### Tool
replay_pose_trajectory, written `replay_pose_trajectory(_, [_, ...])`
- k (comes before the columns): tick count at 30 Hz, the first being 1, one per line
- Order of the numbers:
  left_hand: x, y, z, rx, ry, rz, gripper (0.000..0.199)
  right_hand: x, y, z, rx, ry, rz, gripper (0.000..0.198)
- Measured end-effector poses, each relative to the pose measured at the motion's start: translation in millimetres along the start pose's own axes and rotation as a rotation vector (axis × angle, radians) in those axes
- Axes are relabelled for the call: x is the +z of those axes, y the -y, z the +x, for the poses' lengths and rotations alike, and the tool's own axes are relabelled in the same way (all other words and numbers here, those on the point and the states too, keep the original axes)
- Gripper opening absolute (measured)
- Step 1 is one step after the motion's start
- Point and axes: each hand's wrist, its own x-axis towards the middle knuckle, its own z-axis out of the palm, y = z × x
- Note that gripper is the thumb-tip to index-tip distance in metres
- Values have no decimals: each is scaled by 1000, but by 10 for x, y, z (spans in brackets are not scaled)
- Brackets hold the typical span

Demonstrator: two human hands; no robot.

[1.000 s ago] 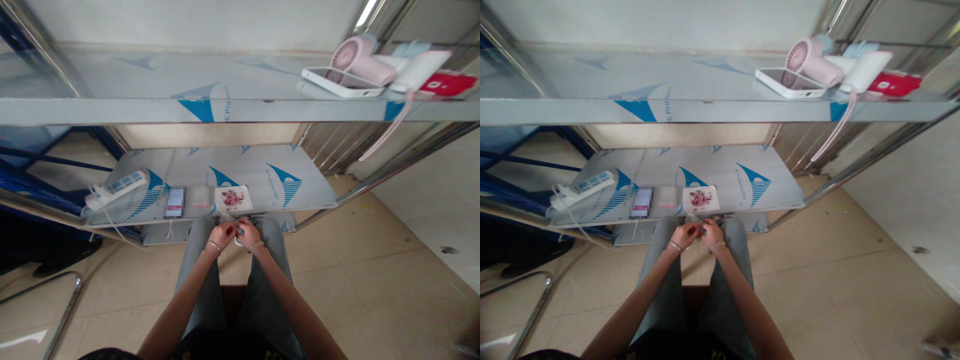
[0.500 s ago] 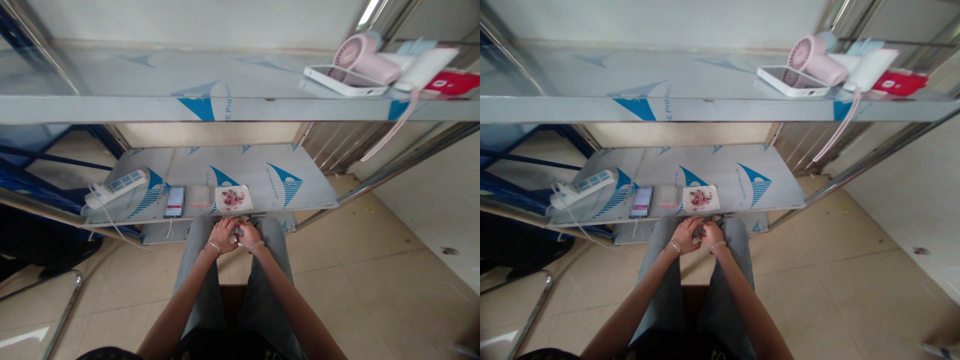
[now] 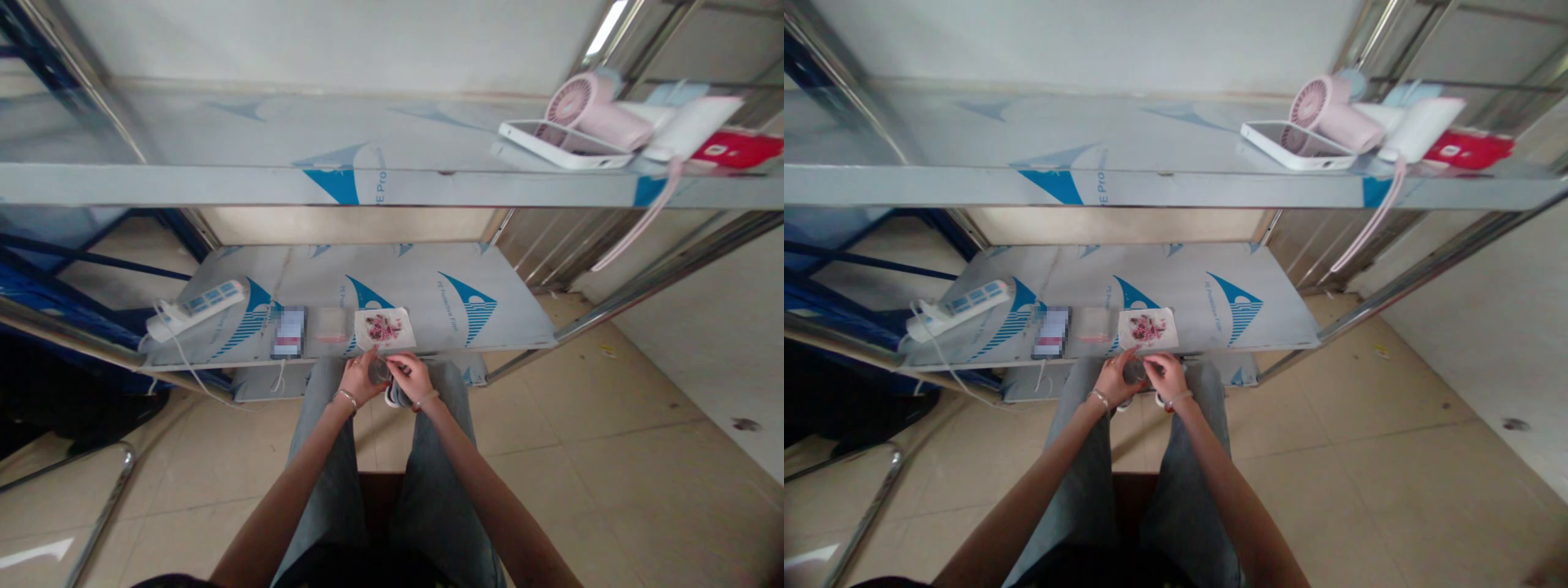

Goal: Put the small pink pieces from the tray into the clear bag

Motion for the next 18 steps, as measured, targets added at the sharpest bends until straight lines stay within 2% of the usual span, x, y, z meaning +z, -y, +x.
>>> replay_pose_trajectory(2, [-61,60,113,-47,-83,-109,70,-102,-18,194,18,-84,10,22])
replay_pose_trajectory(5, [-165,146,300,-123,-157,-306,59,-213,-176,562,48,-189,-97,19])
replay_pose_trajectory(7, [-219,183,409,-198,-176,-415,48,-229,-330,802,137,-212,-182,18])
replay_pose_trajectory(10, [-252,217,524,-275,-164,-521,41,-169,-513,1084,272,-205,-267,19])
replay_pose_trajectory(14, [-208,284,615,-248,-118,-577,40,-24,-567,1295,370,-154,-331,18])
replay_pose_trajectory(18, [-147,356,654,-278,-107,-706,50,70,-555,1378,486,-163,-388,16])
